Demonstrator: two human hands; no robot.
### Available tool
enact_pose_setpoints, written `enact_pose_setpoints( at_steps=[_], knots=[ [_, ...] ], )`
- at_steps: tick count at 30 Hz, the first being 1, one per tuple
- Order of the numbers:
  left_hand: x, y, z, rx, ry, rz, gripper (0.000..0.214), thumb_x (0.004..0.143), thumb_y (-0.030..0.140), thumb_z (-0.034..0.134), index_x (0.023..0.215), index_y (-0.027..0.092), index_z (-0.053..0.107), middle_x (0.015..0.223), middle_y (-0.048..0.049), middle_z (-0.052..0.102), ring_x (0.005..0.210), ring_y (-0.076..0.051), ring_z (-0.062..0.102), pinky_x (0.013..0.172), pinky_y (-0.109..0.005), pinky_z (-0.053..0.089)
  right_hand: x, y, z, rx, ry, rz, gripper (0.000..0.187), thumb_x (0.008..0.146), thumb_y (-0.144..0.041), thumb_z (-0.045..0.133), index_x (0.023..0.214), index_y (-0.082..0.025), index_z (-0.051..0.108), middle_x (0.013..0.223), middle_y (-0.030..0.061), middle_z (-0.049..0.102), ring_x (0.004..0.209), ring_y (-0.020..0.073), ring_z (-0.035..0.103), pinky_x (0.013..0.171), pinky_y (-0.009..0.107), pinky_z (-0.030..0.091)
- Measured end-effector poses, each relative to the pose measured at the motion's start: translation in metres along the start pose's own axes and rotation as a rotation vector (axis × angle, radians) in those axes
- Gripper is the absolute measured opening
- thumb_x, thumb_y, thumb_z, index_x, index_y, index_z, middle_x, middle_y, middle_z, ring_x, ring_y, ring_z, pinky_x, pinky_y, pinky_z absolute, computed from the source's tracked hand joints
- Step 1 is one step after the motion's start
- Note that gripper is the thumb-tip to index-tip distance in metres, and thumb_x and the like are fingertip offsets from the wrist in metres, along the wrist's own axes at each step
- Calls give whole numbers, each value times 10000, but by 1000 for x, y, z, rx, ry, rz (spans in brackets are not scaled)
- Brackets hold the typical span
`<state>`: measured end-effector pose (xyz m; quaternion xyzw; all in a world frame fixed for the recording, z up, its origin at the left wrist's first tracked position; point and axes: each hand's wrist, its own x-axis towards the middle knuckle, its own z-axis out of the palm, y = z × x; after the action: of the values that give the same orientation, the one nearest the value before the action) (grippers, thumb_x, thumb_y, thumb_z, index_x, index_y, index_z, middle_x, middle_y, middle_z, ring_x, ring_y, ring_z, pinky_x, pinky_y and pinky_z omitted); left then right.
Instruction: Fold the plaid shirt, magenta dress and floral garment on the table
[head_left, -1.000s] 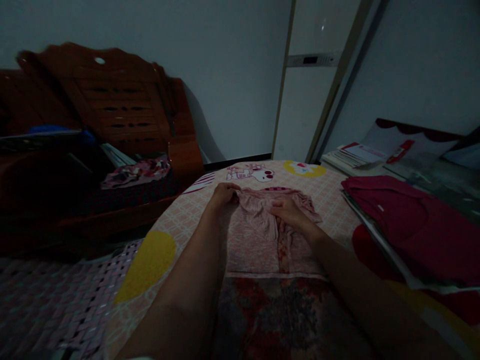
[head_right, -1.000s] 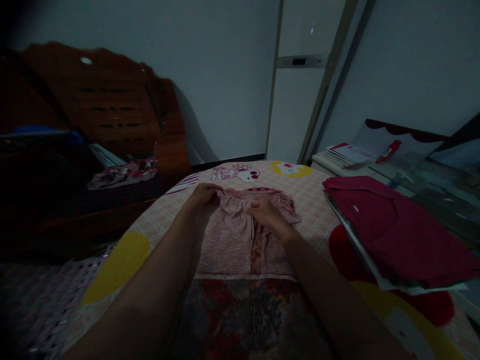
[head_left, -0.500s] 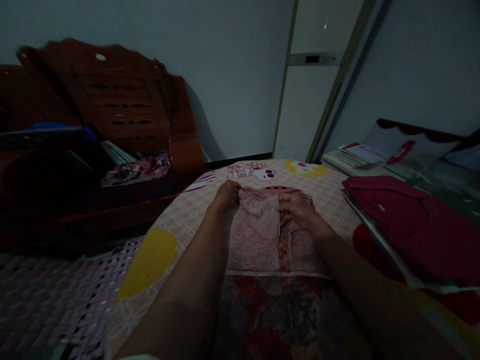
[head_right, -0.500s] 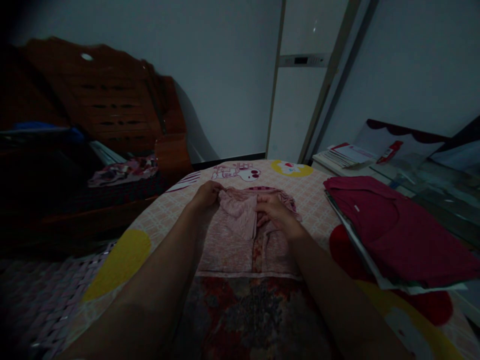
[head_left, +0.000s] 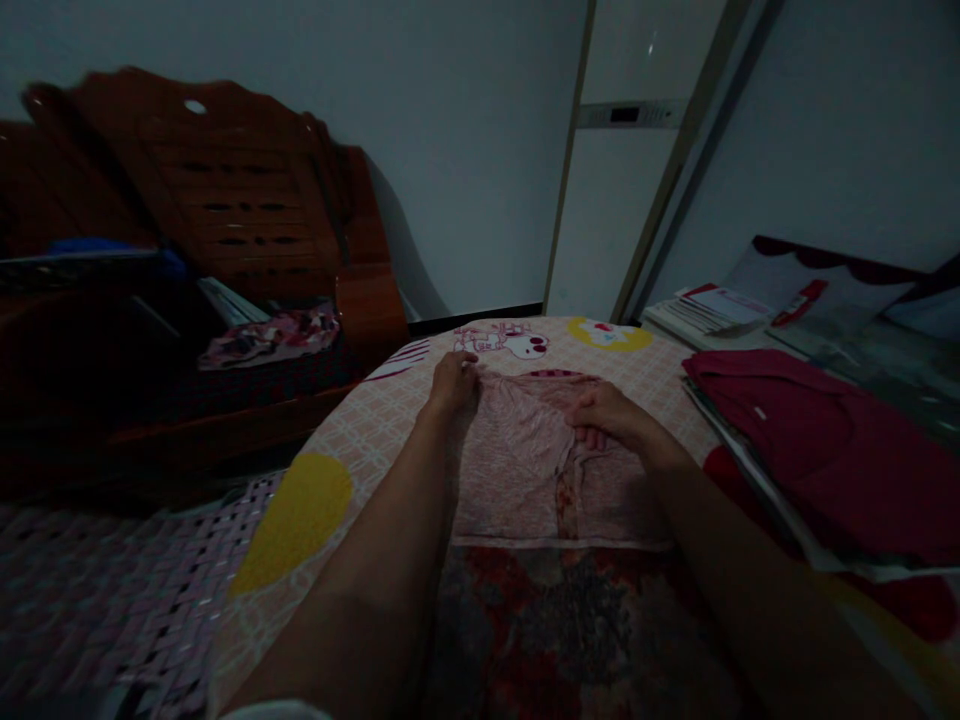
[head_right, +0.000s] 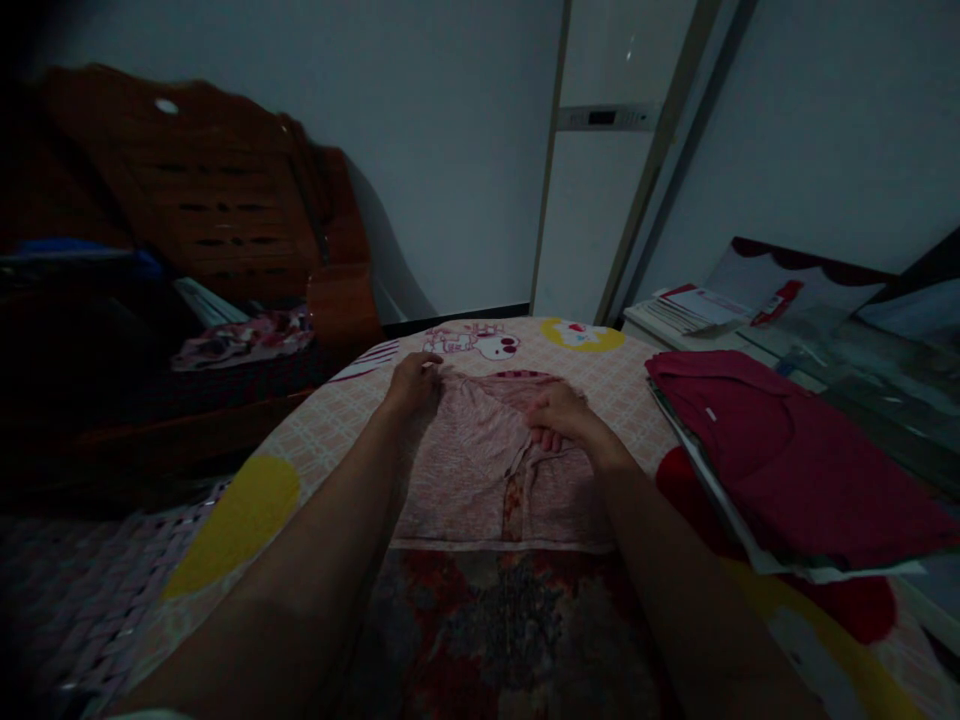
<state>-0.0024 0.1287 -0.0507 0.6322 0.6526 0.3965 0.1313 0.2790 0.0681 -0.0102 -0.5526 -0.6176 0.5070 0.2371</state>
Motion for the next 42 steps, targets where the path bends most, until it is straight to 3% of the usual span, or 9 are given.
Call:
enact_pose_setpoints(
  at_steps=[2, 5, 8, 13, 18, 24, 30, 35, 42],
  knots=[
    [1, -3, -1, -11, 49, -47, 215, 813, 155, 506, 918, 202, 688, 939, -81, 699, 936, -203, 643, 866, -330, 484, 7, 5, 4, -107, 138, -95, 168, 732, -270, 651, 591, -179, 640, 483, 11, 619, 390, 120, 525, 408, 222, 409],
    [3, -8, -2, -5, 49, -153, 151, 787, 181, 541, 818, 192, 688, 788, -67, 697, 829, -208, 659, 787, -334, 500, 16, 11, 14, -333, 341, -301, 110, 749, -254, 641, 669, -196, 688, 622, 20, 686, 615, 163, 633, 583, 249, 477],
    [3, -8, -1, -73, -38, -230, 163, 737, 156, 557, 803, 177, 705, 642, -46, 660, 675, -194, 653, 664, -302, 498, 21, 15, 22, -548, 345, -385, 80, 729, -206, 637, 665, -194, 683, 743, 38, 718, 760, 194, 654, 706, 284, 479],
    [0, -1, -1, -66, -69, -165, 268, 662, 83, 560, 841, 153, 746, 688, -65, 700, 687, -200, 664, 678, -307, 511, 16, 9, 17, -487, 297, -315, 135, 698, -180, 590, 566, -182, 618, 602, 19, 655, 613, 162, 601, 611, 256, 437],
    [-2, -1, -5, -128, -109, -190, 318, 633, 78, 579, 878, 145, 772, 752, -88, 733, 707, -222, 685, 673, -322, 526, 14, 7, 4, -385, 376, -213, 110, 643, -194, 562, 535, -192, 580, 527, -9, 589, 528, 134, 534, 523, 234, 381],
    [-2, 5, 0, 16, -131, 17, 284, 718, 163, 623, 946, 181, 793, 859, -90, 763, 846, -249, 706, 804, -334, 515, 19, 13, 8, -370, 373, -233, 81, 602, -184, 569, 522, -195, 575, 533, -11, 591, 535, 138, 537, 519, 236, 375],
    [-6, 13, 5, 132, -74, 80, 432, 785, 113, 545, 1162, 215, 730, 1073, -47, 749, 937, -199, 684, 922, -305, 488, 19, 12, 12, -433, 425, -233, 78, 618, -181, 597, 542, -188, 614, 580, -14, 631, 579, 138, 566, 533, 231, 370],
    [-8, 15, 6, 189, -98, 86, 331, 803, 153, 557, 1041, 222, 776, 1082, -54, 745, 972, -218, 673, 938, -318, 489, 20, 14, 12, -384, 405, -185, 94, 636, -183, 619, 542, -191, 613, 533, -37, 596, 532, 128, 550, 519, 231, 364],
    [0, 15, 8, 194, -43, 79, 356, 833, 128, 494, 1051, 178, 771, 1087, -90, 739, 1027, -226, 664, 934, -310, 480, 20, 14, 13, -377, 427, -178, 117, 641, -169, 618, 527, -195, 608, 520, -37, 590, 534, 133, 549, 528, 238, 363]
  ],
)
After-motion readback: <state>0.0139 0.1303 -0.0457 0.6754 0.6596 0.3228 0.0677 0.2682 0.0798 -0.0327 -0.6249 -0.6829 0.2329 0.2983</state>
